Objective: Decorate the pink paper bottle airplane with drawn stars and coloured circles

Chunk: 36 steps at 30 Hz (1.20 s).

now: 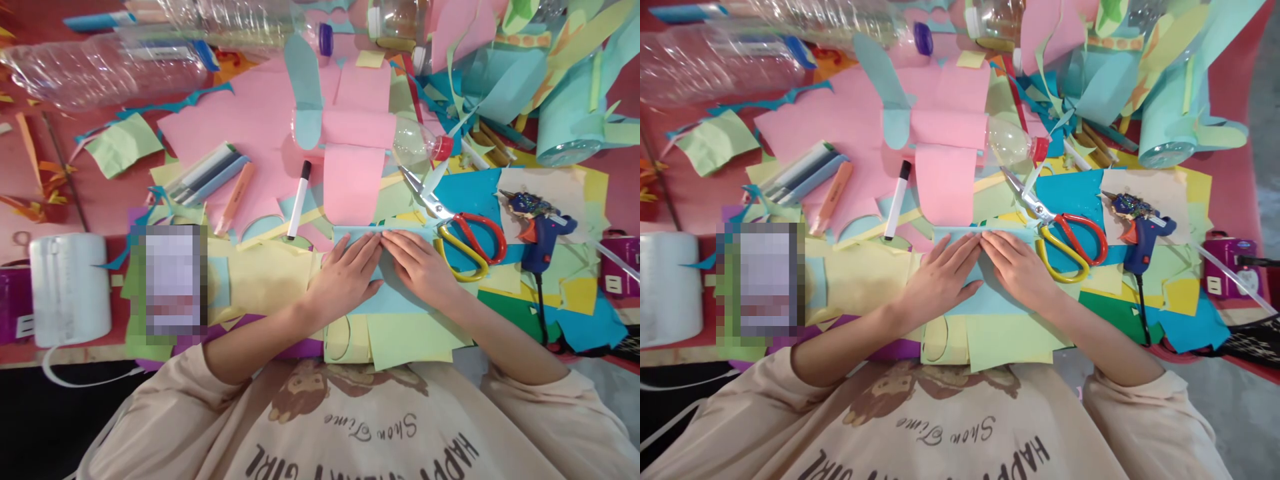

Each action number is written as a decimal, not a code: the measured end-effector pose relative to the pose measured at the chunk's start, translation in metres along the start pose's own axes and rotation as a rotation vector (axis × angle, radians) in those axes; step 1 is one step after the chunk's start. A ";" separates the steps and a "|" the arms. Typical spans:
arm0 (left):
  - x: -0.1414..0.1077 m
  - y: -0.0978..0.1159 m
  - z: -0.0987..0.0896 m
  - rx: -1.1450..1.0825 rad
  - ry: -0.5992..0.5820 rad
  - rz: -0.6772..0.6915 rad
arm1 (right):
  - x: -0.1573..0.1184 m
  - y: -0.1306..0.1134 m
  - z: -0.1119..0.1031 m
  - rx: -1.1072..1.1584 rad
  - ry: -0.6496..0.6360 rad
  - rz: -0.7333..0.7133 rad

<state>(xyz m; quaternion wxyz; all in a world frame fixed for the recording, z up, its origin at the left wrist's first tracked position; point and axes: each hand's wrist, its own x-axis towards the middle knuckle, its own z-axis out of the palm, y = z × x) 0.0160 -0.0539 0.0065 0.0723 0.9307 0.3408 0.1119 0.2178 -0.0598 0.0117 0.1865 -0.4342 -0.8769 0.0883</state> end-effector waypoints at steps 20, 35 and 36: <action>0.005 0.002 -0.005 0.040 0.010 -0.044 | 0.001 -0.003 0.002 0.064 -0.124 0.087; 0.013 0.002 -0.013 0.038 -0.071 -0.066 | 0.009 -0.013 -0.005 -0.227 -0.165 0.047; 0.014 0.002 -0.015 0.035 -0.084 -0.073 | 0.010 -0.014 -0.006 -0.260 -0.168 0.041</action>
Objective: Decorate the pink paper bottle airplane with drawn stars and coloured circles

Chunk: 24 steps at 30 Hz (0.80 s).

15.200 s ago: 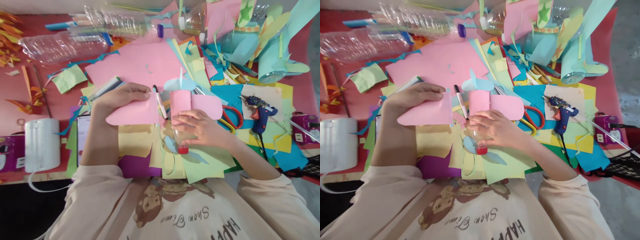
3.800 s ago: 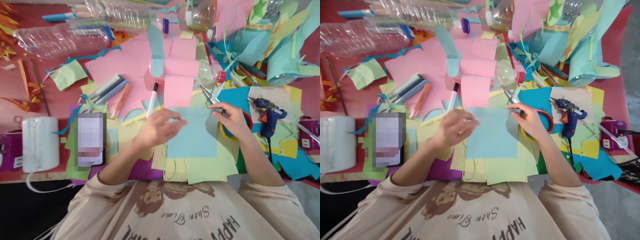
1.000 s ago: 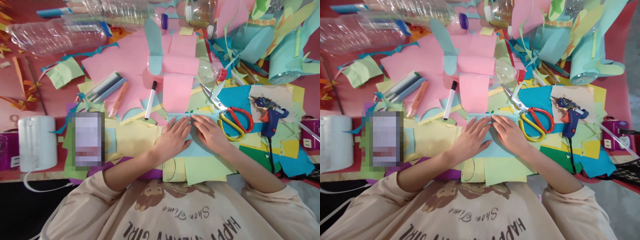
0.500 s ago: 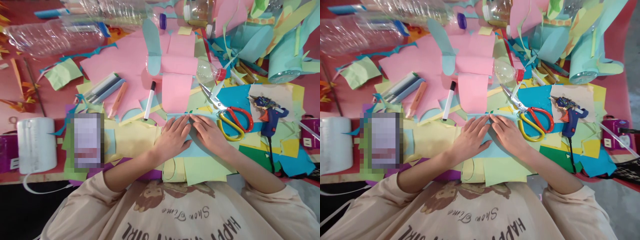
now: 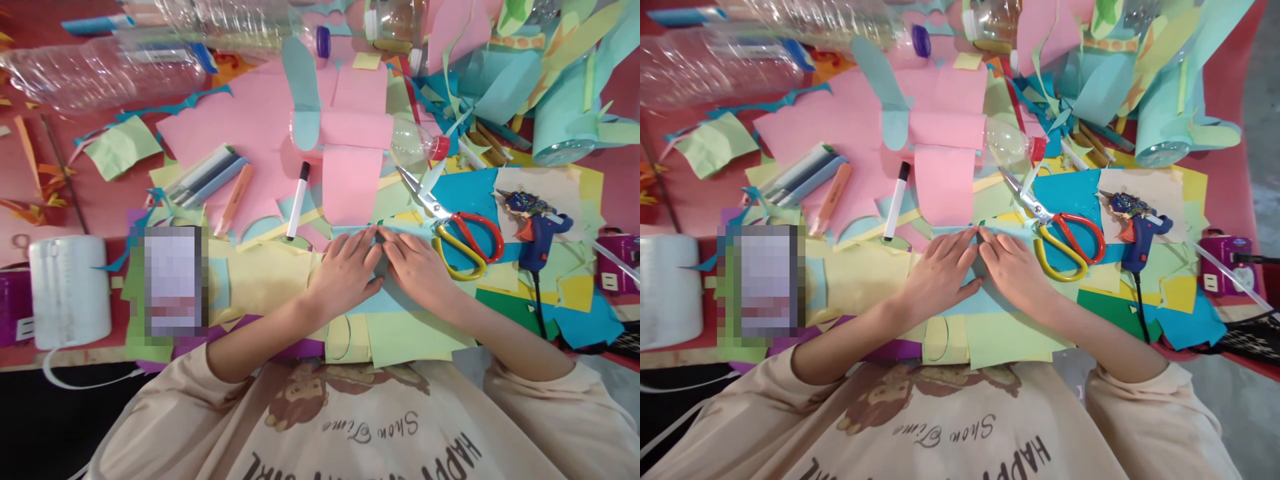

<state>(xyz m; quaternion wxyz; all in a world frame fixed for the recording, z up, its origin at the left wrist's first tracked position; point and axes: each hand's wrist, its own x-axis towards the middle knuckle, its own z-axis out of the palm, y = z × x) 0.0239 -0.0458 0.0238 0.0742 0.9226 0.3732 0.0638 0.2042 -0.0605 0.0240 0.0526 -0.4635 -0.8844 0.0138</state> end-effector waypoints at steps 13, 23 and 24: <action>0.000 0.002 -0.015 0.131 -0.059 -0.087 | 0.002 0.002 -0.019 -0.177 -0.127 0.036; -0.009 -0.008 -0.018 0.069 -0.070 -0.142 | -0.003 -0.002 -0.030 -0.232 -0.213 0.099; -0.010 -0.009 -0.017 0.060 -0.061 -0.142 | -0.003 -0.002 -0.030 -0.229 -0.206 0.100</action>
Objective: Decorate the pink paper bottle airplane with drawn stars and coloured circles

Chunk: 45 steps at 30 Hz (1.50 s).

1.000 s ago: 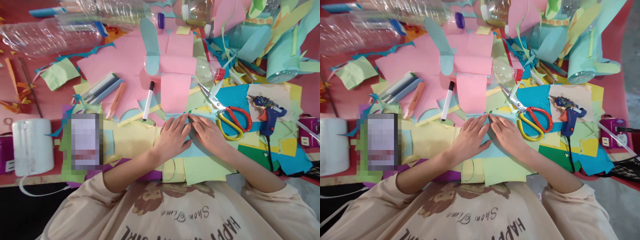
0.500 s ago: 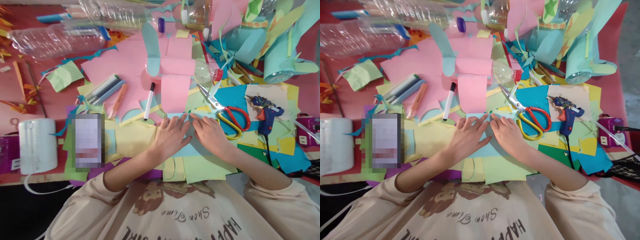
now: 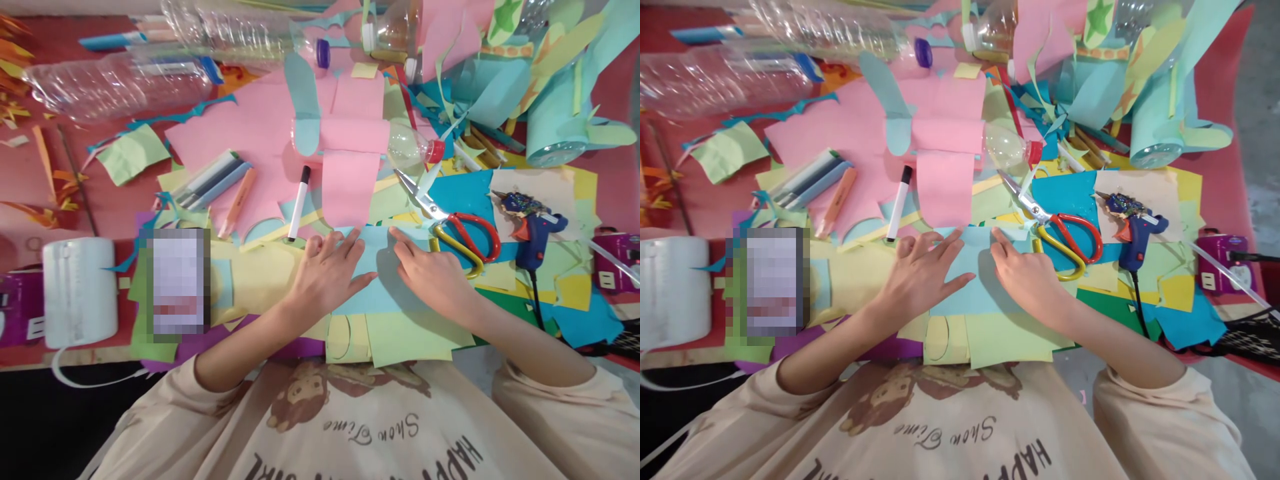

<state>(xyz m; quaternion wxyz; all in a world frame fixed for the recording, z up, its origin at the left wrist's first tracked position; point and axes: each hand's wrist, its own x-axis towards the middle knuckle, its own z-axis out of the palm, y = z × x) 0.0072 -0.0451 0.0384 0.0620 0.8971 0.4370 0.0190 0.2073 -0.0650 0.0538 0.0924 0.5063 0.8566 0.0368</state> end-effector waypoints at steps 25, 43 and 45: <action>-0.020 -0.016 -0.002 0.113 0.075 0.015 | -0.015 0.015 0.007 -0.078 0.112 0.110; -0.023 -0.022 -0.003 0.055 0.048 -0.048 | -0.025 0.023 0.012 -0.105 0.107 0.163; -0.024 -0.021 -0.003 0.020 0.043 -0.060 | -0.024 0.022 0.013 -0.084 0.097 0.177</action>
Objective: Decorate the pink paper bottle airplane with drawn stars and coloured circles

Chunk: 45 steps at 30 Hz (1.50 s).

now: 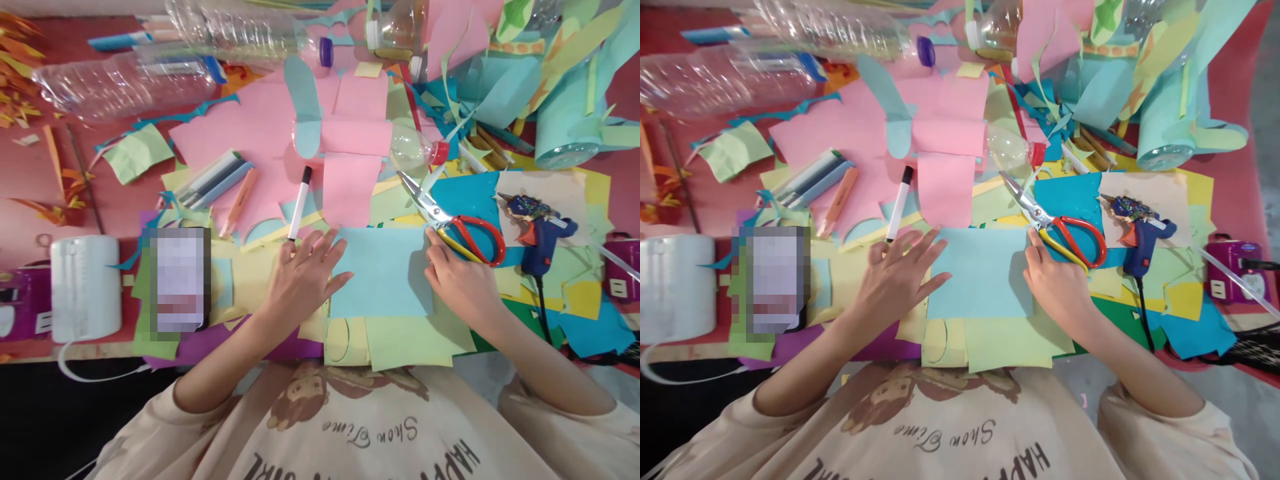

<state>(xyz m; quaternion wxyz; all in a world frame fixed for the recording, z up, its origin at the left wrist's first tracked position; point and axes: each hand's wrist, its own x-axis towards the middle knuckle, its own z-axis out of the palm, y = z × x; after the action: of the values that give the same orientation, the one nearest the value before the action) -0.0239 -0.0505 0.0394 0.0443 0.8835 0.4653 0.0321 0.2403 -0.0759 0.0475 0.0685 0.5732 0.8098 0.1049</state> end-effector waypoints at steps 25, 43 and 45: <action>0.060 0.000 -0.014 -0.519 -0.211 -0.148 | 0.054 0.036 -0.031 0.478 0.255 -0.009; 0.056 -0.024 0.000 -1.822 0.072 -0.495 | 0.006 0.056 -0.009 0.221 -0.282 0.130; 0.055 -0.021 0.003 -1.848 0.108 -0.478 | 0.011 0.052 -0.007 0.189 -0.319 0.146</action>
<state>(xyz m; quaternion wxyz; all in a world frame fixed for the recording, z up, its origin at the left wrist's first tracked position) -0.0101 0.0069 0.0350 0.7082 0.3784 0.4254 0.4176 0.2829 -0.0490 0.0674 0.1338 0.6435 0.7514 -0.0591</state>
